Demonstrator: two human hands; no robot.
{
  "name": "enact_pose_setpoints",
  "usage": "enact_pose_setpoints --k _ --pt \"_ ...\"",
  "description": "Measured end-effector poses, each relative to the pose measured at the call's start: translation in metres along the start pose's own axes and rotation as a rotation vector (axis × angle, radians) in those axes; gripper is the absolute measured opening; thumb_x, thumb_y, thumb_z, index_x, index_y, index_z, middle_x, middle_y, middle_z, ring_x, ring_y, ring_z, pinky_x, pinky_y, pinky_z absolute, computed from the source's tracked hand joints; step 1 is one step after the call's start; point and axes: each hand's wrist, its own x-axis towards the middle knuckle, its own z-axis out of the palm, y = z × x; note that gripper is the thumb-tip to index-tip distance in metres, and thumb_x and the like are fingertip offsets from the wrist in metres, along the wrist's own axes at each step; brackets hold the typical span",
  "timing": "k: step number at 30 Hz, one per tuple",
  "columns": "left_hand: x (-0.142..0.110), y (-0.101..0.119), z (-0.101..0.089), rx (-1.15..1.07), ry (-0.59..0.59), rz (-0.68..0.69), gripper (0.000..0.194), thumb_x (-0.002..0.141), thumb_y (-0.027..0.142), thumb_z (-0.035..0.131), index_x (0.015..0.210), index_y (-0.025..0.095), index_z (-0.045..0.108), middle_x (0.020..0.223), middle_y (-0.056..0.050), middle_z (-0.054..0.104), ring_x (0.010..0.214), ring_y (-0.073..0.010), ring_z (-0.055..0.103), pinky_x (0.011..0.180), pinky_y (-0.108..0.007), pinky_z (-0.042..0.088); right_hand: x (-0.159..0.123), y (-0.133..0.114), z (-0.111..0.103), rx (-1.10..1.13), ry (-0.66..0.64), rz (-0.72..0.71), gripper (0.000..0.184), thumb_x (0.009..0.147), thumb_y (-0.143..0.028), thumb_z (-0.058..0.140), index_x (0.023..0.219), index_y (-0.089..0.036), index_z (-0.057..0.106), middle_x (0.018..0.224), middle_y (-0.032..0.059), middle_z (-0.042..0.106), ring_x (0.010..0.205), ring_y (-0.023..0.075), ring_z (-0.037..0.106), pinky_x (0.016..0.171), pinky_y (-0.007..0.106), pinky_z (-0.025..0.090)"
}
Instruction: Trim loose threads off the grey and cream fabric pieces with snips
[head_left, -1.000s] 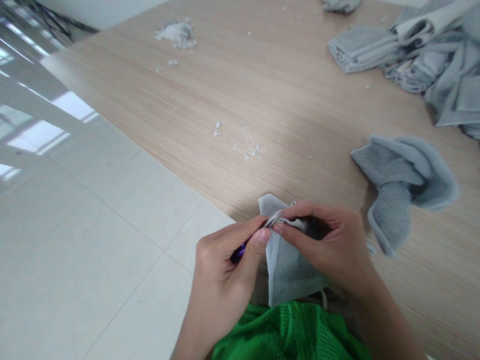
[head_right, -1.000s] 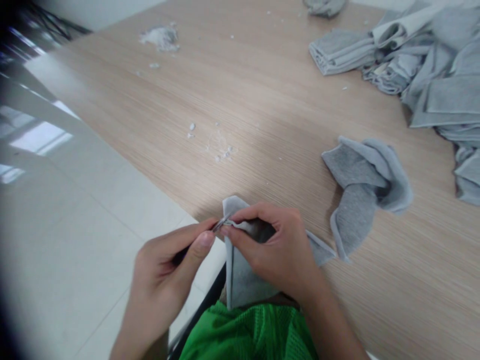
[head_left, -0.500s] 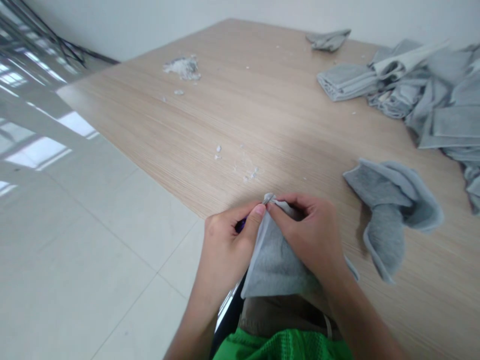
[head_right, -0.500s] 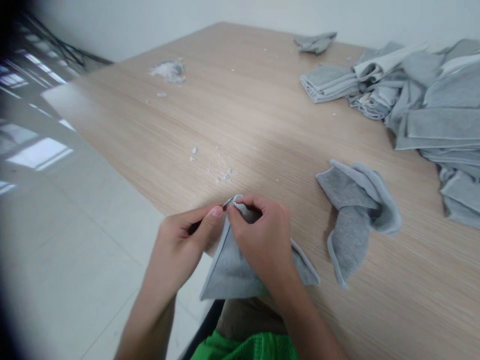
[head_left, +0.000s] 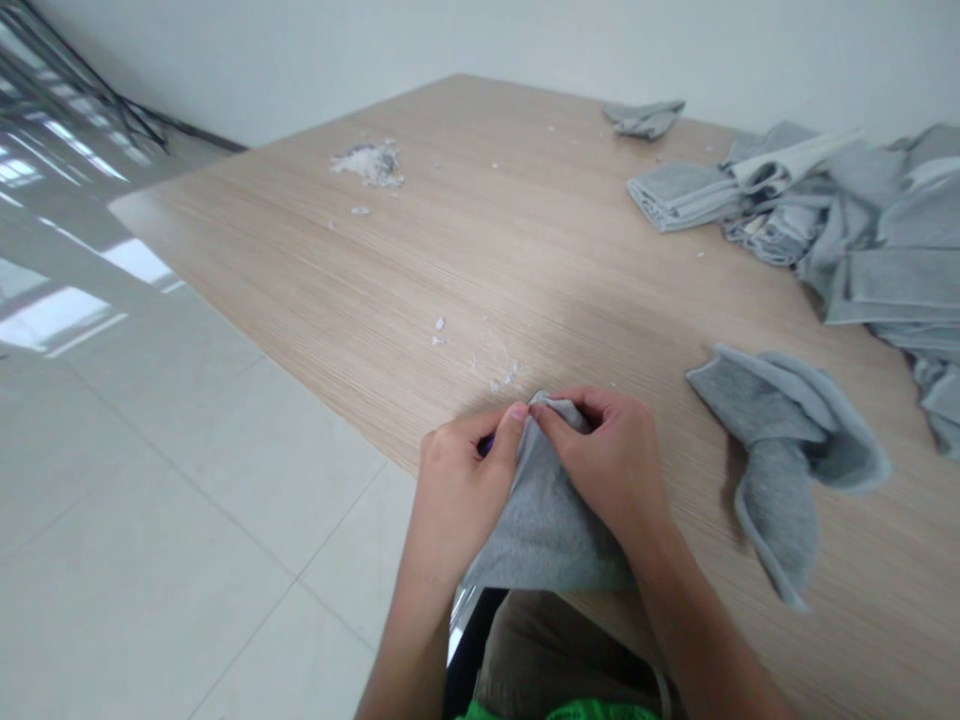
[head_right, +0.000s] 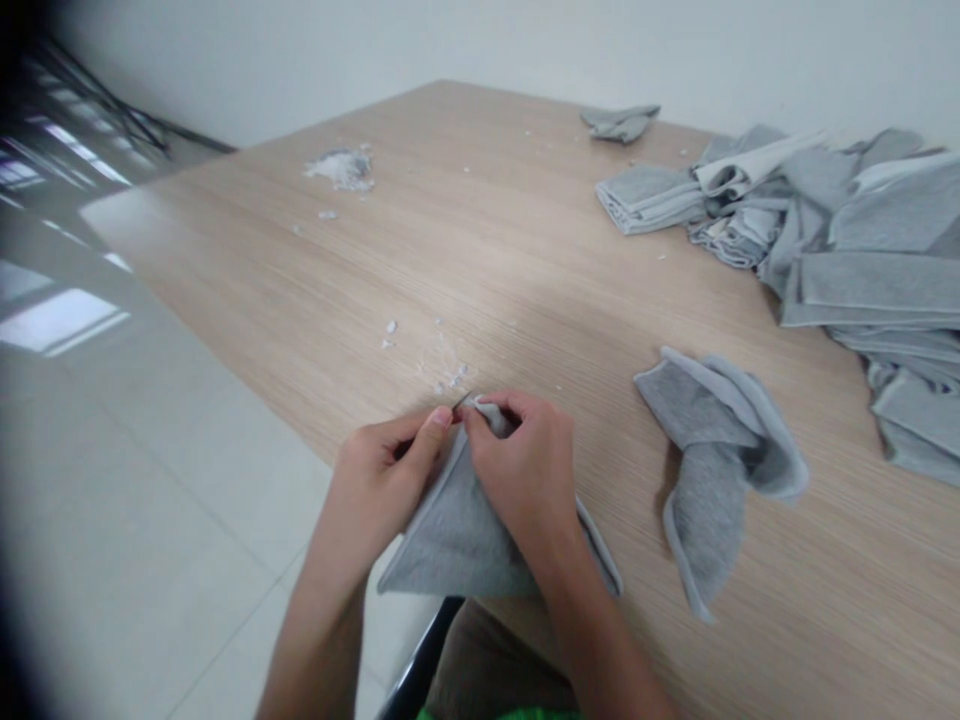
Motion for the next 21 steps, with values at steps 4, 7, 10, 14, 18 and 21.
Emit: enact_pose_setpoints --k 4,7,10,14,18,21 --pt "-0.003 -0.007 -0.002 -0.097 0.033 -0.021 0.036 0.096 0.043 0.056 0.093 0.016 0.081 0.072 -0.001 0.074 0.066 -0.0168 0.062 0.058 -0.026 0.042 -0.004 0.004 -0.005 0.016 0.011 0.022 0.013 0.077 -0.03 0.076 0.08 -0.017 0.08 0.074 0.0061 0.078 0.066 0.0204 0.069 0.065 0.031 0.052" --pt "-0.007 -0.013 -0.002 -0.202 0.052 0.007 0.035 0.096 0.043 0.058 0.103 0.017 0.08 0.082 -0.002 0.077 0.075 -0.0187 0.066 0.066 -0.028 0.048 -0.007 0.008 -0.01 0.061 0.006 0.01 0.014 0.077 -0.03 0.076 0.083 -0.018 0.081 0.075 0.0054 0.078 0.065 0.0197 0.069 0.064 0.031 0.052" --pt "-0.013 -0.021 -0.001 -0.241 0.072 0.062 0.04 0.097 0.046 0.055 0.112 0.016 0.077 0.079 -0.002 0.075 0.078 -0.0194 0.067 0.07 -0.028 0.05 -0.01 0.012 -0.015 0.169 -0.02 -0.001 0.015 0.077 -0.031 0.076 0.086 -0.019 0.08 0.077 0.0049 0.079 0.066 0.0191 0.069 0.063 0.03 0.052" --pt "-0.02 -0.028 -0.003 -0.281 0.04 0.149 0.042 0.098 0.048 0.055 0.116 0.016 0.075 0.097 -0.006 0.078 0.089 -0.0213 0.069 0.08 -0.031 0.052 -0.019 0.016 -0.025 0.28 -0.054 -0.03 0.016 0.078 -0.033 0.078 0.088 -0.021 0.081 0.084 0.0054 0.08 0.073 0.0197 0.071 0.067 0.031 0.054" --pt "-0.024 -0.027 -0.007 -0.299 -0.027 0.192 0.042 0.097 0.049 0.055 0.113 0.016 0.076 0.112 -0.01 0.077 0.094 -0.0234 0.07 0.084 -0.033 0.053 -0.033 0.023 -0.034 0.379 -0.082 -0.078 0.015 0.077 -0.032 0.079 0.087 -0.021 0.08 0.088 0.006 0.081 0.079 0.021 0.074 0.073 0.033 0.058" --pt "-0.031 -0.024 -0.009 -0.321 -0.088 0.205 0.043 0.095 0.051 0.057 0.11 0.016 0.078 0.104 -0.01 0.079 0.096 -0.0253 0.069 0.084 -0.034 0.053 -0.043 0.028 -0.042 0.4 -0.132 -0.11 0.015 0.078 -0.034 0.079 0.087 -0.022 0.08 0.087 0.0064 0.081 0.082 0.0218 0.074 0.074 0.033 0.059"
